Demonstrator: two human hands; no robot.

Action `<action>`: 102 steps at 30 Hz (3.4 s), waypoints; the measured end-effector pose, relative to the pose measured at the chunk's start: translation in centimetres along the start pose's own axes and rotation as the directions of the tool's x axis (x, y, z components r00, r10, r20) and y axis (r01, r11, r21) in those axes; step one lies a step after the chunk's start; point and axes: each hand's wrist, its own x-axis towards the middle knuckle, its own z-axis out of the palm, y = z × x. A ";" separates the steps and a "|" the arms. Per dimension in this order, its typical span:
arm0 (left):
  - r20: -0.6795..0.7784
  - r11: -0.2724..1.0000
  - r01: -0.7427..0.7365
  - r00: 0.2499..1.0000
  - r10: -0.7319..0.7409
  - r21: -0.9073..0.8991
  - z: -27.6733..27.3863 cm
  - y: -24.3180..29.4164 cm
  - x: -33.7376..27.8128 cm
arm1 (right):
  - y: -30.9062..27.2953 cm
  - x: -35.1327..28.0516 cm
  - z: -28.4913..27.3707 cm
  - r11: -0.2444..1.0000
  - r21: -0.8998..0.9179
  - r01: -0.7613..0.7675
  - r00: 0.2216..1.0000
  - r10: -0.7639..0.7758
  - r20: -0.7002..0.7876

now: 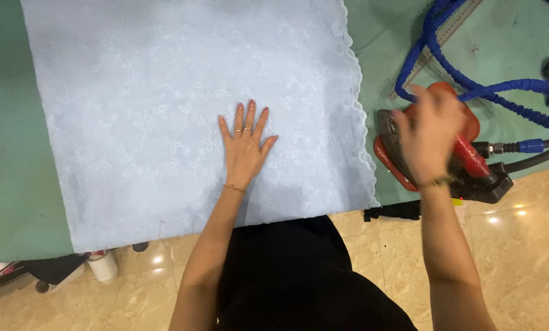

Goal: The recorder is ironing a piece of light blue fabric on a workbench in a sewing area.

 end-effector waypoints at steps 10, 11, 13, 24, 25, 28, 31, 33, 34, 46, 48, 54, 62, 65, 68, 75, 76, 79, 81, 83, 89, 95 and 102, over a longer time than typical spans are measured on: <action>0.093 0.944 -0.255 0.956 0.279 -0.211 1.5 8.7 -4.9 | 10.6 -5.4 -1.9 0.974 -0.201 -0.107 0.963 0.152 0.222; 0.089 0.937 -0.278 0.949 0.302 -0.213 1.2 8.7 -4.8 | 10.8 -4.6 -2.3 0.982 -0.086 -0.169 0.935 0.188 0.301; 0.087 0.925 -0.309 0.939 0.334 -0.220 0.9 8.7 -4.6 | 10.4 -3.7 -3.2 0.969 0.023 -0.248 0.899 0.221 0.379; 0.066 0.982 -0.069 0.994 0.081 -0.176 -1.7 4.6 -8.2 | -1.2 -2.6 -6.1 0.917 0.294 -0.270 0.883 0.114 0.455; 0.064 0.984 -0.051 0.996 0.063 -0.170 -2.1 3.2 -8.5 | -2.8 -2.1 -5.9 0.919 0.300 -0.256 0.882 0.096 0.461; 0.014 0.987 0.153 0.988 -0.153 -0.058 -3.7 -0.9 -9.7 | -8.2 -0.6 -5.1 0.932 0.343 -0.117 0.872 -0.069 0.485; -0.033 0.955 0.295 0.955 -0.294 0.020 -5.4 -4.0 -10.8 | -13.4 0.7 -4.1 0.915 0.401 0.046 0.868 -0.236 0.438; -0.094 0.936 0.347 0.935 -0.341 0.061 -6.5 -5.7 -11.3 | -16.0 1.7 -2.9 0.929 0.335 0.156 0.805 -0.316 0.502; -0.101 0.930 0.363 0.929 -0.356 0.066 -6.9 -6.5 -11.5 | -17.0 2.2 -2.4 0.924 0.344 0.170 0.799 -0.333 0.501; -0.176 0.899 0.437 0.888 -0.426 0.031 -8.4 -10.6 -12.5 | -21.9 4.9 2.0 0.844 0.313 0.436 0.719 -0.535 0.443; -0.166 0.899 0.437 0.887 -0.431 0.005 -8.6 -10.4 -12.3 | -21.1 4.9 2.1 0.852 0.281 0.441 0.749 -0.522 0.408; -0.144 0.899 0.437 0.890 -0.432 0.003 -8.9 -10.3 -12.3 | -17.6 4.0 1.1 0.890 0.240 0.388 0.772 -0.457 0.442; -0.149 0.892 0.452 0.883 -0.445 0.020 -8.7 -10.5 -12.4 | -14.8 2.9 1.0 0.906 0.211 0.368 0.790 -0.424 0.443; -0.169 0.869 0.493 0.861 -0.480 0.038 -8.8 -11.7 -12.9 | -16.5 3.1 1.2 0.888 0.226 0.399 0.781 -0.459 0.424; -0.192 0.835 0.548 0.825 -0.531 0.044 -10.1 -13.4 -13.6 | -19.3 3.6 1.7 0.854 0.246 0.458 0.762 -0.520 0.386; -0.194 0.761 0.647 0.753 -0.629 0.044 -12.5 -17.8 -15.2 | -27.6 6.2 4.3 0.768 0.328 0.550 0.684 -0.639 0.351; -0.200 0.752 0.658 0.743 -0.638 0.045 -12.6 -18.2 -15.2 | -28.7 6.7 4.7 0.759 0.334 0.559 0.675 -0.651 0.348; -0.158 0.728 0.684 0.724 -0.672 0.037 -12.9 -19.0 -15.3 | -31.5 8.1 5.9 0.714 0.373 0.593 0.656 -0.696 0.291; -0.200 0.749 0.662 0.737 -0.646 0.020 -12.9 -18.9 -15.4 | -33.1 9.0 6.5 0.708 0.364 0.605 0.666 -0.701 0.257; -0.227 0.752 0.659 0.735 -0.640 0.017 -12.6 -18.9 -15.5 | -34.1 9.5 6.6 0.730 0.358 0.582 0.668 -0.681 0.302; -0.267 0.760 0.649 0.730 -0.630 -0.019 -12.4 -18.9 -15.6 | -34.5 9.7 7.3 0.721 0.377 0.582 0.684 -0.684 0.251; -0.269 0.767 0.641 0.733 -0.624 -0.031 -12.6 -18.9 -15.6 | -34.4 9.6 6.7 0.743 0.353 0.568 0.695 -0.663 0.278; -0.255 0.766 0.642 0.735 -0.629 -0.038 -13.4 -18.5 -15.3 | -32.0 8.3 5.0 0.791 0.332 0.514 0.702 -0.611 0.367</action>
